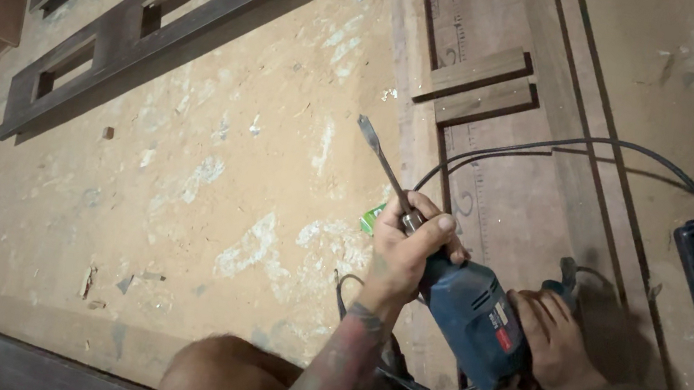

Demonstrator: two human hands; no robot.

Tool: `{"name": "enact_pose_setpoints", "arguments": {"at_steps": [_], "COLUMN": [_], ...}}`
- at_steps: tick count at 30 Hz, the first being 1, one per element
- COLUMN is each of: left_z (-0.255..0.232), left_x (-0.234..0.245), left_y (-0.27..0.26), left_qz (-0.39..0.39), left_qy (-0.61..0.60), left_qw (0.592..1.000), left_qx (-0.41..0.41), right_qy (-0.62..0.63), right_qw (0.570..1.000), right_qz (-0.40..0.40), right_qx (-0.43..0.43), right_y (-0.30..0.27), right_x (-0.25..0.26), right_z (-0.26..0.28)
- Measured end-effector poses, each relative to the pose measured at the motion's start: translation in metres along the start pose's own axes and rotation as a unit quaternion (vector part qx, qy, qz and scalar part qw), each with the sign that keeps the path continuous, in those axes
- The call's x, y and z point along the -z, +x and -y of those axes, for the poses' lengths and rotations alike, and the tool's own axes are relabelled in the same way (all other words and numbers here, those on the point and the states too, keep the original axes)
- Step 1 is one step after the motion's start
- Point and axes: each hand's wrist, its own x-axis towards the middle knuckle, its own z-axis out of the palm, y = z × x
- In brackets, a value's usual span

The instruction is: The person uses a corded electric drill to drive screws into wooden planks positioned overhead. The person stands on a wooden platform to reach the work area and repeatedly drills at different locations along the planks.

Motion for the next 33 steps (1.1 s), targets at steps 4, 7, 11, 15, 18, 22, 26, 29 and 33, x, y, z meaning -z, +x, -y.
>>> {"name": "enact_pose_setpoints", "arguments": {"at_steps": [4,7,11,15,18,22,26,29,33], "left_z": [0.001,0.004,0.008,0.012,0.014,0.019,0.024,0.026,0.032], "left_x": [-0.003,-0.002,0.001,0.001,0.002,0.004,0.011,0.023,0.048], "left_y": [0.000,0.002,0.005,0.008,0.011,0.011,0.013,0.019,0.035], "left_qz": [-0.013,-0.015,-0.007,-0.027,-0.037,-0.036,-0.022,-0.018,-0.010], "left_qy": [-0.001,-0.004,-0.003,0.052,0.056,0.037,-0.014,-0.150,-0.212], "left_qw": [1.000,1.000,1.000,0.998,0.998,0.998,0.999,0.987,0.975], "left_qx": [0.006,0.010,0.009,0.016,0.018,0.031,0.034,0.064,0.059], "right_qy": [-0.009,-0.002,-0.014,-0.053,-0.073,-0.071,-0.065,-0.060,-0.037], "right_qw": [1.000,1.000,1.000,0.999,0.997,0.997,0.997,0.998,0.999], "right_qz": [0.008,0.010,0.008,0.005,0.005,0.008,0.006,0.014,0.034], "right_qx": [-0.003,-0.015,-0.007,-0.007,-0.015,-0.032,-0.033,-0.024,-0.016], "right_y": [0.001,0.001,0.000,-0.002,-0.004,-0.007,-0.007,-0.007,-0.022], "right_x": [0.005,0.007,0.009,0.008,0.007,0.005,0.007,0.011,0.009], "right_z": [0.005,0.006,0.008,0.009,0.009,0.009,0.009,0.010,0.005]}}
